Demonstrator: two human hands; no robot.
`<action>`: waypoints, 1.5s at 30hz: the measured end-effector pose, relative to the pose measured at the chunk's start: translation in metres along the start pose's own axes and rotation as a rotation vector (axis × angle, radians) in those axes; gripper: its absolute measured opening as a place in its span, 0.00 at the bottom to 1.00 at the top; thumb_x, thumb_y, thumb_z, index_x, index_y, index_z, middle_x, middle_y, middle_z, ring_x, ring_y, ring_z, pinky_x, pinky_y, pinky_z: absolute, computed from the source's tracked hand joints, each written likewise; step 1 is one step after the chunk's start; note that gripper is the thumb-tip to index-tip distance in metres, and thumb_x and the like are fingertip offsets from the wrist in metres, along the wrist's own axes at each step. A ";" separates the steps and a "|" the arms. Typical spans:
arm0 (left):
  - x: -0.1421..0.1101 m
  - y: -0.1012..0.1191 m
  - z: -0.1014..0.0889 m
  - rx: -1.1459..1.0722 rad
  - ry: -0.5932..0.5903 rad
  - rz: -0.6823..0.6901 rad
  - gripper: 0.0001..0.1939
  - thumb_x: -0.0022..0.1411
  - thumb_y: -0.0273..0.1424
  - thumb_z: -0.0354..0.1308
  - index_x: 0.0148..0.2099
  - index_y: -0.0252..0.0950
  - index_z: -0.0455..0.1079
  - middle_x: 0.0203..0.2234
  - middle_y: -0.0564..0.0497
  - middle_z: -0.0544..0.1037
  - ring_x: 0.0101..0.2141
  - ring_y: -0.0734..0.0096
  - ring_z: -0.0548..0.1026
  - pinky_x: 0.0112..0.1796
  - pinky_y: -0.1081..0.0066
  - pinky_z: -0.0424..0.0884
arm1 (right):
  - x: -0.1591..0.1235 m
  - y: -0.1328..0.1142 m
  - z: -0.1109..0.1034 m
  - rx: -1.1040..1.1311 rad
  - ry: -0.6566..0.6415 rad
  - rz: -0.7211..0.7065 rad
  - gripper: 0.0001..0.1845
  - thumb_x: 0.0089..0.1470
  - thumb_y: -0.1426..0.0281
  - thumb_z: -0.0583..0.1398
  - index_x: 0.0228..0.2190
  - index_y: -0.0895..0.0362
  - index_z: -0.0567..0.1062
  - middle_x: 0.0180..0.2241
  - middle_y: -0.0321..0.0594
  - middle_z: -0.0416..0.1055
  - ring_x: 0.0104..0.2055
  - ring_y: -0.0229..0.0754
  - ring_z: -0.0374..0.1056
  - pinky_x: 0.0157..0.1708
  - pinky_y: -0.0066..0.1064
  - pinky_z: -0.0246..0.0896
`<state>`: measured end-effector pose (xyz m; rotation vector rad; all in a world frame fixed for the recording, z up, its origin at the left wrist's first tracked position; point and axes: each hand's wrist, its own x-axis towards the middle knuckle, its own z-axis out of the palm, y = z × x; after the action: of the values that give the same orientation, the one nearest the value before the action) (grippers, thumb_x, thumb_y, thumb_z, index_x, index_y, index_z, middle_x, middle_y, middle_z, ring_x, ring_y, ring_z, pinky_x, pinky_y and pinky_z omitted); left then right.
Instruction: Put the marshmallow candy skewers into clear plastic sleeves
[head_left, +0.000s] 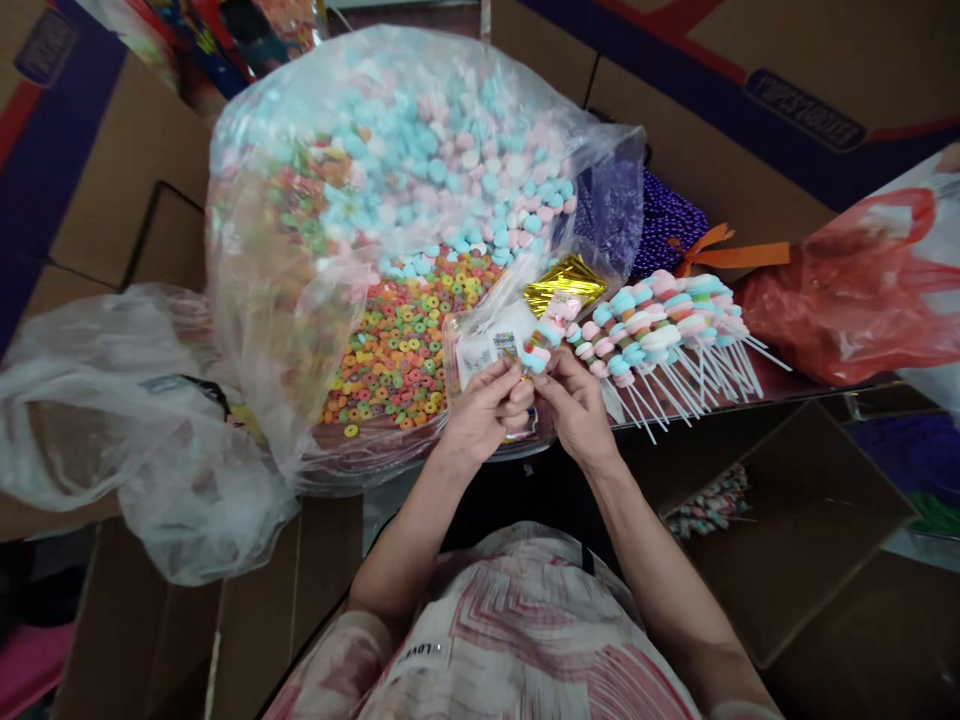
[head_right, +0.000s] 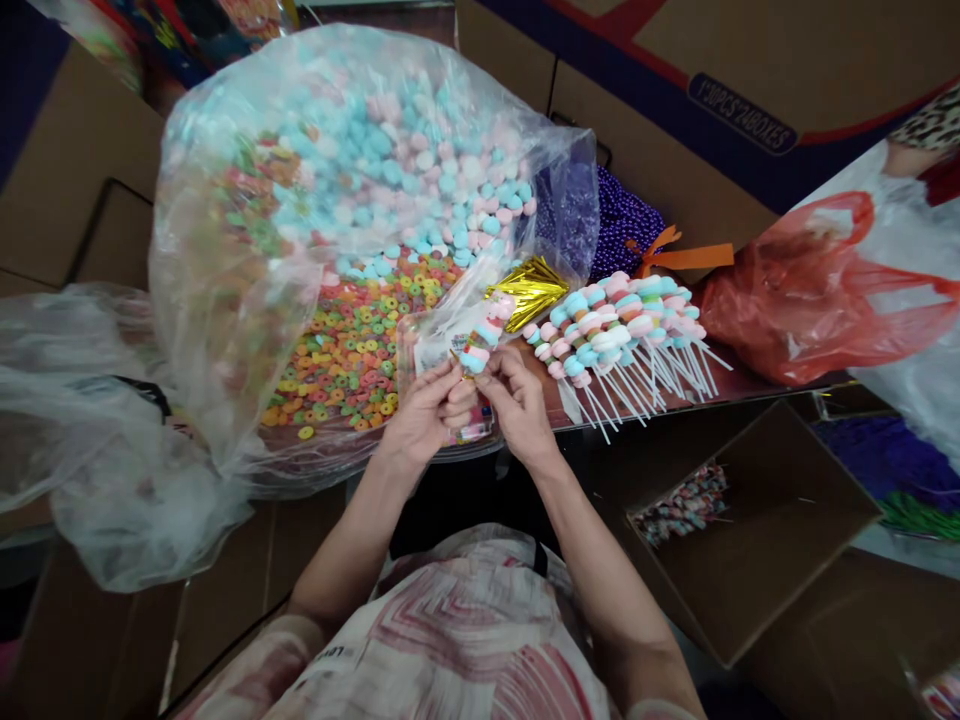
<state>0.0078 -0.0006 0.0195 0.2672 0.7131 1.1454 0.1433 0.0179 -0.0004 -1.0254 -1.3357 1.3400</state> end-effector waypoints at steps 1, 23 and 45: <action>-0.003 0.003 0.000 -0.019 -0.026 -0.065 0.18 0.55 0.31 0.72 0.30 0.35 0.63 0.17 0.61 0.60 0.16 0.88 0.48 0.16 0.84 0.44 | 0.000 -0.001 -0.002 0.019 -0.041 0.002 0.13 0.58 0.59 0.63 0.29 0.53 0.69 0.32 0.34 0.65 0.35 0.39 0.63 0.39 0.31 0.63; 0.001 -0.010 0.003 -0.017 0.192 0.017 0.16 0.46 0.26 0.77 0.30 0.33 0.71 0.18 0.62 0.65 0.17 0.87 0.59 0.19 0.83 0.57 | -0.016 -0.001 -0.004 -0.590 0.095 -0.457 0.10 0.67 0.73 0.53 0.38 0.55 0.74 0.35 0.41 0.76 0.38 0.41 0.73 0.40 0.33 0.69; -0.010 -0.008 0.010 0.199 -0.098 0.229 0.26 0.63 0.58 0.56 0.41 0.41 0.77 0.41 0.46 0.81 0.49 0.58 0.77 0.50 0.60 0.77 | -0.023 -0.036 0.006 -0.422 0.179 -0.373 0.07 0.66 0.70 0.53 0.33 0.53 0.65 0.30 0.34 0.67 0.33 0.38 0.65 0.37 0.32 0.63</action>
<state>0.0177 -0.0112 0.0270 0.5816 0.7236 1.2691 0.1445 -0.0079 0.0341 -1.0757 -1.6135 0.6879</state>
